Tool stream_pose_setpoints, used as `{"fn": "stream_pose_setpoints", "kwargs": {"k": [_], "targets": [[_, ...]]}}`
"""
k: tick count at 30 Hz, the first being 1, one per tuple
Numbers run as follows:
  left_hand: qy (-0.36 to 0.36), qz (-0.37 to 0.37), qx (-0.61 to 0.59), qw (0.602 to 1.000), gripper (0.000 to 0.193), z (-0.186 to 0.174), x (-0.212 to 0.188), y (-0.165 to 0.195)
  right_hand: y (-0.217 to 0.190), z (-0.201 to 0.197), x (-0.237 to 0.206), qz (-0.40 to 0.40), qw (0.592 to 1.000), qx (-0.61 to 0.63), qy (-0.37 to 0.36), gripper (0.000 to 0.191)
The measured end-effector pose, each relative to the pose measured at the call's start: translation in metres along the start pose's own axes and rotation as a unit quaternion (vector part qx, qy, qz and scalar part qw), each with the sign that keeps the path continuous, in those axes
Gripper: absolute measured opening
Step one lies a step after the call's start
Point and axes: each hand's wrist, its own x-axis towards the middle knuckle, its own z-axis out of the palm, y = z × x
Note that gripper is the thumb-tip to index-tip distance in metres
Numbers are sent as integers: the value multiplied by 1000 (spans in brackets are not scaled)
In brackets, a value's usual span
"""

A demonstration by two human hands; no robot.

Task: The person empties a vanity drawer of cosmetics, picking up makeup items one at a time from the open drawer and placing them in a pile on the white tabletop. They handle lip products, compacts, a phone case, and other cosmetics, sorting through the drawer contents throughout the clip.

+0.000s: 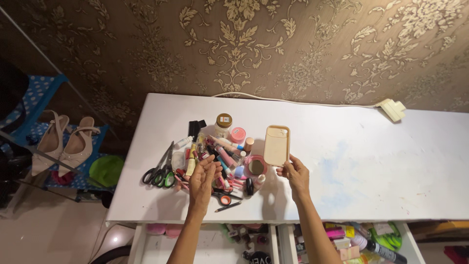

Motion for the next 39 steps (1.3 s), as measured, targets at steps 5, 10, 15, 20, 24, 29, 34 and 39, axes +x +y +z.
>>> {"fn": "stream_pose_setpoints", "kwargs": {"k": [5, 10, 15, 20, 24, 29, 34, 39], "targets": [[21, 2, 10, 1000, 41, 14, 12, -13, 7, 2, 30, 34, 999, -38, -17, 47], [37, 22, 15, 999, 40, 25, 21, -25, 6, 14, 57, 34, 996, -50, -66, 51], [54, 22, 36, 998, 41, 29, 16, -23, -4, 24, 75, 33, 991, -66, -109, 62], [65, 33, 29, 997, 37, 26, -5, -19, -14, 18, 49, -64, 992, -64, -90, 44], [43, -7, 27, 999, 30, 14, -37, -15, -11, 14, 6, -140, 987, -32, -71, 22], [1, -56, 48, 997, 24, -4, -81, -18, 6, 1, -74, -154, 981, -62, -102, 9], [-78, -152, 115, 979, 20, -21, -122, -38, 30, -7, -156, -141, 949, -168, -225, 10], [-120, -211, 219, 945, 17, -32, -146, -57, 47, -6, -200, -104, 877, -339, -325, 19]]}}
